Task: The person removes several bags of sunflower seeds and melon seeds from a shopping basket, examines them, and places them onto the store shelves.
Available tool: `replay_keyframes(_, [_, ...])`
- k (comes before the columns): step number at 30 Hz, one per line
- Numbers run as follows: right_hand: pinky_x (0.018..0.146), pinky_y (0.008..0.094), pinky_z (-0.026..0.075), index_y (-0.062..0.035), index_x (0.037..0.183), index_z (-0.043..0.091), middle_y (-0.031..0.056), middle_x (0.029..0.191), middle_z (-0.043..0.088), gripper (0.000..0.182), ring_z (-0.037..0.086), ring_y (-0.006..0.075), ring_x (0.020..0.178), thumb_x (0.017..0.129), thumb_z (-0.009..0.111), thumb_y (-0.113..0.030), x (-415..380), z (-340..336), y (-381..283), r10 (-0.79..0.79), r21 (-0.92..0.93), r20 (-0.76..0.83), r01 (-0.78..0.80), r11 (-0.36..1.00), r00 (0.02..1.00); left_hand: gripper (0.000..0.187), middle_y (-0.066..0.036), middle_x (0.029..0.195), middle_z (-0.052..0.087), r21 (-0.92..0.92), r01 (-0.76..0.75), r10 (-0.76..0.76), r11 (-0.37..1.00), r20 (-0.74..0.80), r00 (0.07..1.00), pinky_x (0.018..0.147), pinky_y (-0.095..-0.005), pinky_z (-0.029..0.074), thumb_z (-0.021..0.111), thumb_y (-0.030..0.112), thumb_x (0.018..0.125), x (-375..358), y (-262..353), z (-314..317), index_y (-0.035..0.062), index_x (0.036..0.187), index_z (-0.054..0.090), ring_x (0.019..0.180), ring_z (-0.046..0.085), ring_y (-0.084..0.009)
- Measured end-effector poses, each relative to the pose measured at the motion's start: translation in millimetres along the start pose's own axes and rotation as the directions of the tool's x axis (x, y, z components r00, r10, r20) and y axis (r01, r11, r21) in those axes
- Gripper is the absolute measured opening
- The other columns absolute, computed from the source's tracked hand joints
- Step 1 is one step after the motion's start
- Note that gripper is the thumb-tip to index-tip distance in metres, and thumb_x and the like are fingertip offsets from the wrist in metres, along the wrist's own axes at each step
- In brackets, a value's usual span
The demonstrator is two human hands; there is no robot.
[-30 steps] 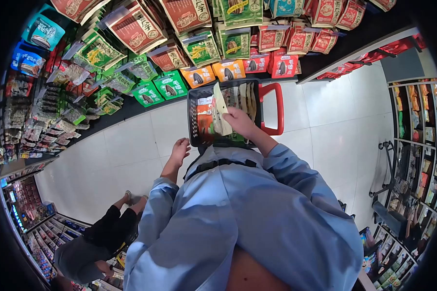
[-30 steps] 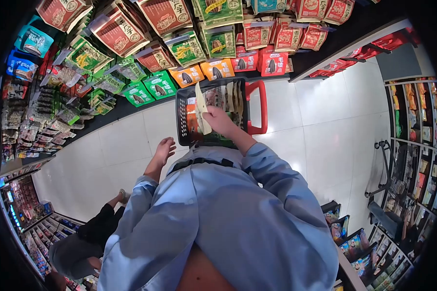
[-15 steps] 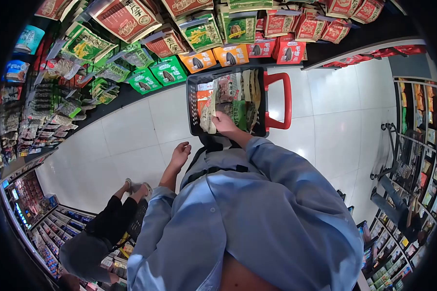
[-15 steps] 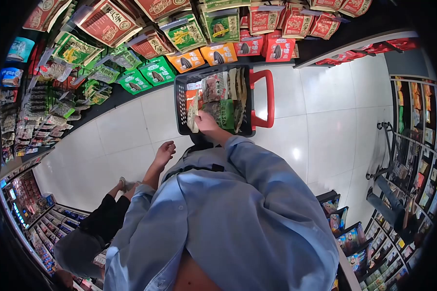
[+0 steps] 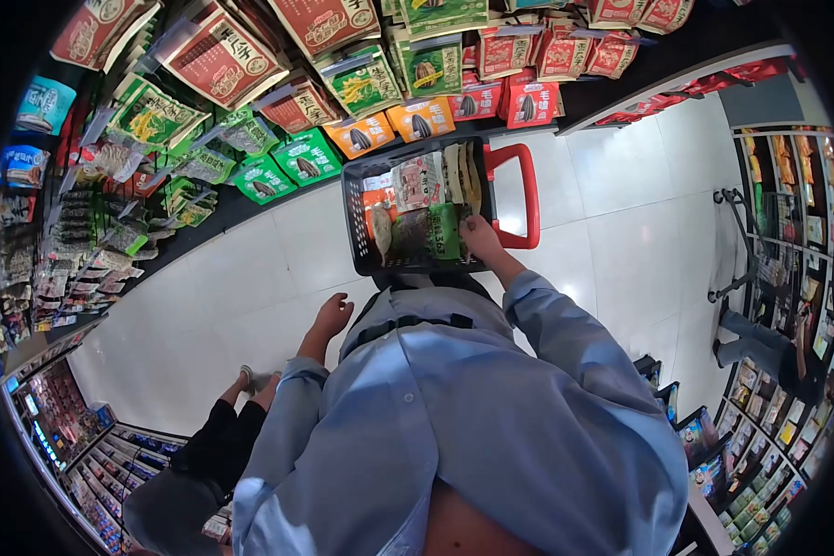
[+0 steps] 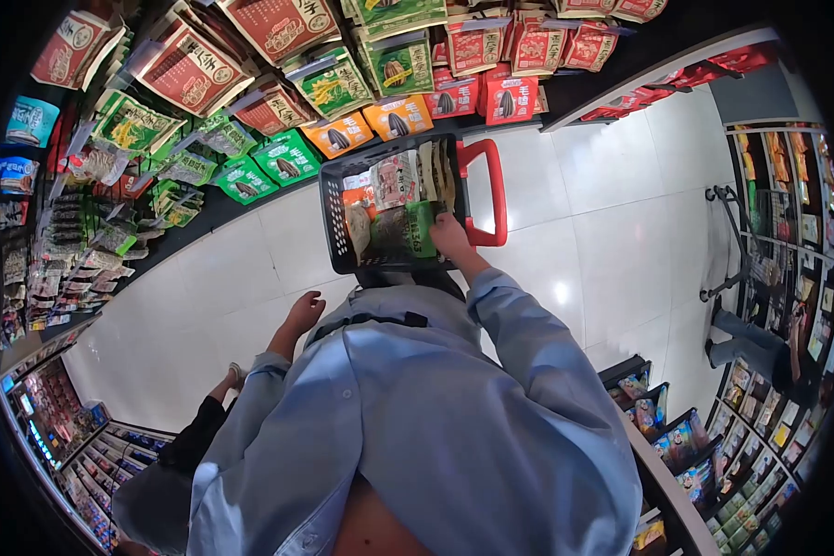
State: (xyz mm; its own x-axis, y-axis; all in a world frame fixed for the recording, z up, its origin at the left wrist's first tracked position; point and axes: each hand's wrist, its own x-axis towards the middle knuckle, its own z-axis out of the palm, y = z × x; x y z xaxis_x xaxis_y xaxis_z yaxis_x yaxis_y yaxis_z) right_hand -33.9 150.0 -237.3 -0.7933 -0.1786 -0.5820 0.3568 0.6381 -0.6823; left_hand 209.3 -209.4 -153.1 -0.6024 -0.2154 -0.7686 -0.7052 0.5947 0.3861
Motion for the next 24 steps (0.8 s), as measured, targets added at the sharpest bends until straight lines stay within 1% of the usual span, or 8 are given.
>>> replay_keyframes(4, [0.095,0.0437,0.051,0.0020,0.124,0.057,0.0225,0.113,0.067,0.039,0.066,0.0377,0.108,0.091,0.062,-0.018,-34,-62,-83,-0.137,0.229,-0.124,0.162,0.960,0.983,0.051,-0.024,0.123,0.067,0.125,-0.040,0.038,0.991,0.020,0.999,0.099,-0.0437,0.051,0.062,0.033,0.094,2,0,-8,0.0002,0.133,0.058,0.115,0.065,-0.0371])
replay_keyframes(7, [0.093,0.0434,0.052,0.0016,0.128,0.056,0.0215,0.113,0.067,0.038,0.067,0.0374,0.102,0.093,0.060,-0.015,-57,-111,-144,-0.441,0.175,-0.392,0.536,0.826,0.807,0.050,-0.024,0.123,0.067,0.131,-0.033,0.033,0.991,0.004,0.999,0.099,-0.0438,0.051,0.062,0.033,0.094,10,7,-12,0.0001,0.132,0.059,0.115,0.065,-0.0372])
replay_keyframes(10, [0.092,0.0389,0.053,0.0012,0.129,0.056,0.0201,0.115,0.067,0.041,0.067,0.0345,0.102,0.094,0.062,-0.020,-47,-156,-159,-0.700,-0.456,-0.591,0.550,0.699,0.400,0.050,-0.024,0.123,0.067,0.108,-0.076,0.077,0.991,-0.012,0.997,0.099,-0.0436,0.052,0.062,0.032,0.093,15,28,-14,-0.0004,0.131,0.059,0.115,0.065,-0.0372])
replay_keyframes(13, [0.081,0.0360,0.057,0.0016,0.125,0.056,0.0181,0.105,0.069,0.038,0.070,0.0289,0.092,0.095,0.060,-0.022,-26,-167,-138,-0.633,-0.600,-0.648,0.229,0.767,0.423,0.050,-0.024,0.122,0.067,0.126,-0.095,0.096,0.988,-0.002,0.995,0.098,-0.0433,0.052,0.062,0.032,0.093,22,54,-13,0.0005,0.132,0.059,0.114,0.065,-0.0375])
replay_keyframes(15, [0.070,0.0358,0.057,0.0023,0.118,0.058,0.0157,0.093,0.069,0.034,0.070,0.0247,0.079,0.093,0.063,-0.021,-18,-172,-123,-0.018,0.183,-0.303,0.076,0.980,0.953,0.050,-0.024,0.122,0.067,0.074,-0.113,0.114,0.991,0.001,0.994,0.098,-0.0433,0.052,0.062,0.032,0.093,26,69,-9,0.0014,0.133,0.059,0.113,0.065,-0.0377])
replay_keyframes(16, [0.064,0.0357,0.057,0.0027,0.114,0.059,0.0144,0.087,0.069,0.032,0.070,0.0225,0.073,0.092,0.064,-0.020,-15,-171,-117,0.188,0.467,0.114,-0.220,0.857,0.975,0.050,-0.024,0.122,0.067,0.048,-0.118,0.118,0.992,0.003,0.993,0.097,-0.0433,0.052,0.062,0.032,0.093,26,74,-6,0.0018,0.133,0.059,0.113,0.065,-0.0377])
replay_keyframes(19, [0.047,0.0335,0.051,0.0013,0.102,0.060,0.0095,0.070,0.063,0.022,0.064,0.0195,0.053,0.091,0.062,-0.018,3,-170,-109,0.070,0.306,0.018,-0.072,0.949,0.997,0.051,-0.023,0.121,0.068,-0.036,-0.095,0.096,0.995,0.032,0.995,0.096,-0.0431,0.052,0.064,0.033,0.093,31,75,9,0.0022,0.134,0.058,0.111,0.066,-0.0365])
replay_keyframes(24, [0.042,0.0356,0.049,0.0022,0.096,0.060,0.0076,0.062,0.058,0.023,0.060,0.0214,0.045,0.092,0.059,-0.021,3,-163,-118,0.012,0.199,-0.095,0.007,0.980,0.995,0.055,-0.023,0.122,0.068,-0.056,-0.119,0.122,0.991,0.068,0.990,0.097,-0.0426,0.052,0.066,0.035,0.092,35,59,26,0.0015,0.134,0.057,0.113,0.065,-0.0359])
